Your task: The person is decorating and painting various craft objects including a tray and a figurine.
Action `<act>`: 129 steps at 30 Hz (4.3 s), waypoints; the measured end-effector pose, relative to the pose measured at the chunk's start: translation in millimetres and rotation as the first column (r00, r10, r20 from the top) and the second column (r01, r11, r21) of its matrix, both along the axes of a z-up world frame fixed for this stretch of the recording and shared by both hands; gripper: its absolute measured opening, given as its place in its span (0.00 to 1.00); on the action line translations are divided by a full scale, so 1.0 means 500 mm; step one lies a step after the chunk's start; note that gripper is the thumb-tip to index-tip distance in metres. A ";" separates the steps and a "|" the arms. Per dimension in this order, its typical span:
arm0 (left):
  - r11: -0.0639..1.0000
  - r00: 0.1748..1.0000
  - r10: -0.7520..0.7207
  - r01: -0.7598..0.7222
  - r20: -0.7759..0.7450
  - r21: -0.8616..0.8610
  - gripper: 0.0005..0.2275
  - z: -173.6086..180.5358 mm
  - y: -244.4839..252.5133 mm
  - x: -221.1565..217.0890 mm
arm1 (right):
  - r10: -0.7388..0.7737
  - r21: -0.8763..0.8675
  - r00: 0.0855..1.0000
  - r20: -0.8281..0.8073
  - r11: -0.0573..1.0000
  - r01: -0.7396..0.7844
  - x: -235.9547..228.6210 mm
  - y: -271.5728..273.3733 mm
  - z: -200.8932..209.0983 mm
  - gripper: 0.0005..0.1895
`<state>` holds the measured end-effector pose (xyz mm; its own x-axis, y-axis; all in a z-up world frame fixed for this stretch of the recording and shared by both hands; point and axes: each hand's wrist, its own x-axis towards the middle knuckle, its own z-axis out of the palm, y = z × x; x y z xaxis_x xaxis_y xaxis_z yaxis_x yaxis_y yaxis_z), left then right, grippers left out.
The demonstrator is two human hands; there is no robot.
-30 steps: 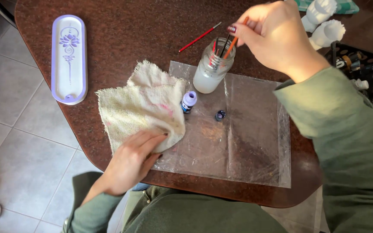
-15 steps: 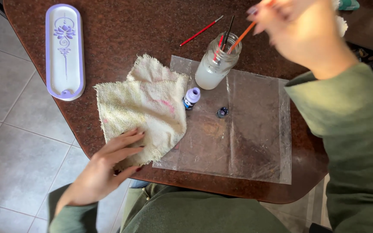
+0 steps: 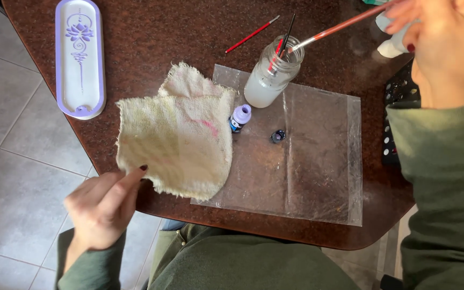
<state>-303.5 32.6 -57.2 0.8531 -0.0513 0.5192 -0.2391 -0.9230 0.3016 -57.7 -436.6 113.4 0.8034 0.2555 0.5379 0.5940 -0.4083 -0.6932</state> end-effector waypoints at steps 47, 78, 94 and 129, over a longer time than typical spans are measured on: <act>0.934 0.937 -0.323 0.292 -0.135 -0.207 0.21 0.052 -0.126 0.016 | 0.353 0.209 0.650 -0.673 0.934 -0.291 -0.327 0.343 -0.271 0.04; 0.934 0.914 -0.319 0.258 -0.253 -0.245 0.34 0.001 -0.128 0.019 | 0.314 0.477 0.523 -0.792 0.854 0.208 -0.335 0.237 -0.174 0.09; 0.945 0.938 -0.283 0.237 -0.199 -0.225 0.30 0.017 -0.134 0.025 | 0.050 -0.169 0.981 -0.186 0.982 -0.082 -0.021 0.146 0.038 0.05; 0.944 0.930 -0.280 0.222 -0.236 -0.244 0.31 0.023 -0.133 0.022 | 0.028 -0.147 0.977 -0.212 0.987 -0.060 -0.040 0.117 0.055 0.09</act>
